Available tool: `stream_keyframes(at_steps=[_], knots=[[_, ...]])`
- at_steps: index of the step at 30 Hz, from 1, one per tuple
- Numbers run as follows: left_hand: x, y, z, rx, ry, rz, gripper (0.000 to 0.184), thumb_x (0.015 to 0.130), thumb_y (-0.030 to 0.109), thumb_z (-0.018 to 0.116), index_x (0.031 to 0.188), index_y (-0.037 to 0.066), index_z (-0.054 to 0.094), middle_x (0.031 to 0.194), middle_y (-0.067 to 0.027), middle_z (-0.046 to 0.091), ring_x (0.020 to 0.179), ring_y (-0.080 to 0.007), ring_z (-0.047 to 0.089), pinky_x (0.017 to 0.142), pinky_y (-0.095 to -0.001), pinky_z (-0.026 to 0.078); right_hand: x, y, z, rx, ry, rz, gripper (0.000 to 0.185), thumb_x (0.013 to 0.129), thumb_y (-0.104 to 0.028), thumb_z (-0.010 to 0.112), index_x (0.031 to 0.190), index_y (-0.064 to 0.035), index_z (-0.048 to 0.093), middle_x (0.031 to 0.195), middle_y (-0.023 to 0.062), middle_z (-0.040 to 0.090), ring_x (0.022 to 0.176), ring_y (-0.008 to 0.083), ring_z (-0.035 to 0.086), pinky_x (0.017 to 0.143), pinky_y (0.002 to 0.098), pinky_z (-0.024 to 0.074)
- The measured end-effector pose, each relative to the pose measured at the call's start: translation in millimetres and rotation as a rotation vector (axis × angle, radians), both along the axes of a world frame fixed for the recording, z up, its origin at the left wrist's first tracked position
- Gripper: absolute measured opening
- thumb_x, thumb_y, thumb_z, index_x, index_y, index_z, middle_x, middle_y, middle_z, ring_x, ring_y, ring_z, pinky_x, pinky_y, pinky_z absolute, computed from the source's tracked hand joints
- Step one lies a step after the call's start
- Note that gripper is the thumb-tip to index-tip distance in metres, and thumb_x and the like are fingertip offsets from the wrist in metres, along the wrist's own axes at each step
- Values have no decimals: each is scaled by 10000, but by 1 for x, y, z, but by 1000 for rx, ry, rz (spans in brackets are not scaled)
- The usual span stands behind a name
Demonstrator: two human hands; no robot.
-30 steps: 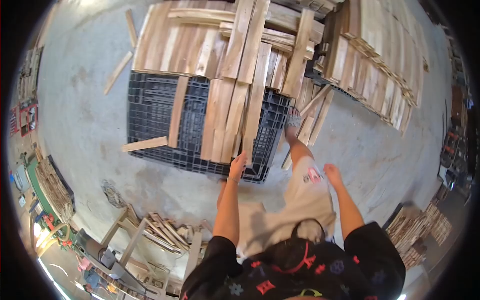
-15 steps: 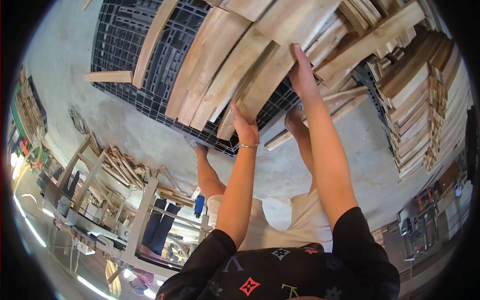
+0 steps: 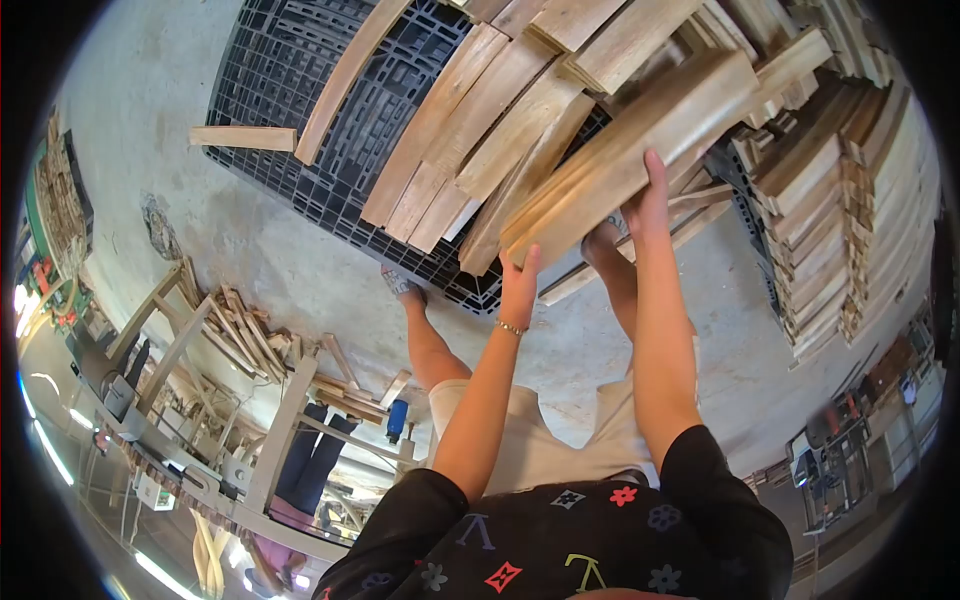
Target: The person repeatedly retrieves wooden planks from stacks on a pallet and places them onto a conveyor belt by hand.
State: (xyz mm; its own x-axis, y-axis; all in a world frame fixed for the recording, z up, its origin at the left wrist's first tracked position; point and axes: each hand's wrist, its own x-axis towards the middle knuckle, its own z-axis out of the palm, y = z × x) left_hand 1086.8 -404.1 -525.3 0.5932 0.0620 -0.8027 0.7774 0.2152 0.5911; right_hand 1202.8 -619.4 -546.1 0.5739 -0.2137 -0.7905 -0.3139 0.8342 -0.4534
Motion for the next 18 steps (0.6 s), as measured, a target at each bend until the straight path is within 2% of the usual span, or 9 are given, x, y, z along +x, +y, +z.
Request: stream_keyframes(at_steps=[2, 4, 6, 9, 12, 14, 16, 17, 18], knots=[[-12, 10, 36, 30, -56, -114, 610, 1005, 385, 565, 1453, 22, 367, 1429, -104, 460, 1283, -202, 453, 1102, -329, 327, -33, -2, 36, -36, 9, -64, 693, 887, -385, 686, 1425, -33, 429, 1397, 126, 528, 1281, 289, 505, 1095, 420, 406], [-17, 24, 63, -86, 7, 21, 681, 1015, 545, 440, 1458, 32, 376, 1468, -105, 435, 1291, -221, 465, 1120, -355, 305, -65, -3, 82, -123, -58, -82, 746, 872, -442, 686, 1442, -44, 415, 1407, 124, 522, 1297, 284, 497, 1108, 431, 404], [-22, 59, 102, -538, -40, 328, 806, 1006, 656, 260, 1470, 8, 377, 1446, -128, 480, 1370, -242, 399, 1157, -371, 260, -100, -4, 128, -195, -115, -87, 831, 832, -519, 698, 1455, -56, 401, 1425, 121, 507, 1310, 284, 488, 1110, 448, 409], [-16, 111, 157, -326, 243, 250, 924, 960, 740, 141, 1427, 9, 460, 1383, -150, 546, 1354, -267, 428, 1161, -387, 253, -143, 1, 208, -132, -210, -172, 957, 760, -602, 724, 1474, -67, 376, 1456, 118, 478, 1315, 295, 483, 1100, 467, 424], [-5, 132, 224, -710, 253, -137, 910, 972, 720, 183, 1371, -24, 524, 1352, -157, 588, 1315, -272, 492, 1152, -402, 285, -110, 47, 311, 149, -608, -224, 1076, 696, -649, 749, 1500, -69, 331, 1406, 143, 489, 1241, 340, 511, 1075, 518, 436], [13, 140, 276, -917, 246, -448, 913, 972, 716, 214, 1364, -46, 528, 1366, -159, 584, 1305, -273, 514, 1145, -415, 305, -81, 72, 365, 478, -833, 31, 838, 851, -545, 649, 1485, -73, 372, 1372, 148, 497, 1264, 350, 489, 1055, 581, 413], [22, 137, 334, -1107, 213, -720, 961, 939, 757, 258, 1383, -60, 501, 1395, -156, 563, 1305, -271, 514, 1133, -432, 328, -68, 112, 415, 714, -999, 196, 705, 939, -487, 585, 1476, -73, 392, 1322, 153, 511, 1249, 355, 494, 1022, 602, 417], [30, 142, 368, -1185, 210, -843, 994, 922, 779, 265, 1395, -70, 475, 1453, -166, 498, 1366, -266, 440, 1181, -422, 247, -68, 131, 441, 776, -999, 210, 693, 946, -489, 573, 1472, -73, 396, 1276, 151, 522, 1206, 353, 518, 989, 590, 435], [27, 149, 392, -1204, 161, -859, 991, 908, 781, 318, 1413, -62, 450, 1457, -162, 492, 1362, -262, 442, 1172, -424, 264, -69, 151, 466, 839, -996, 225, 682, 953, -491, 560, 1467, -72, 401, 1231, 148, 533, 1163, 350, 543, 956, 579, 453]])
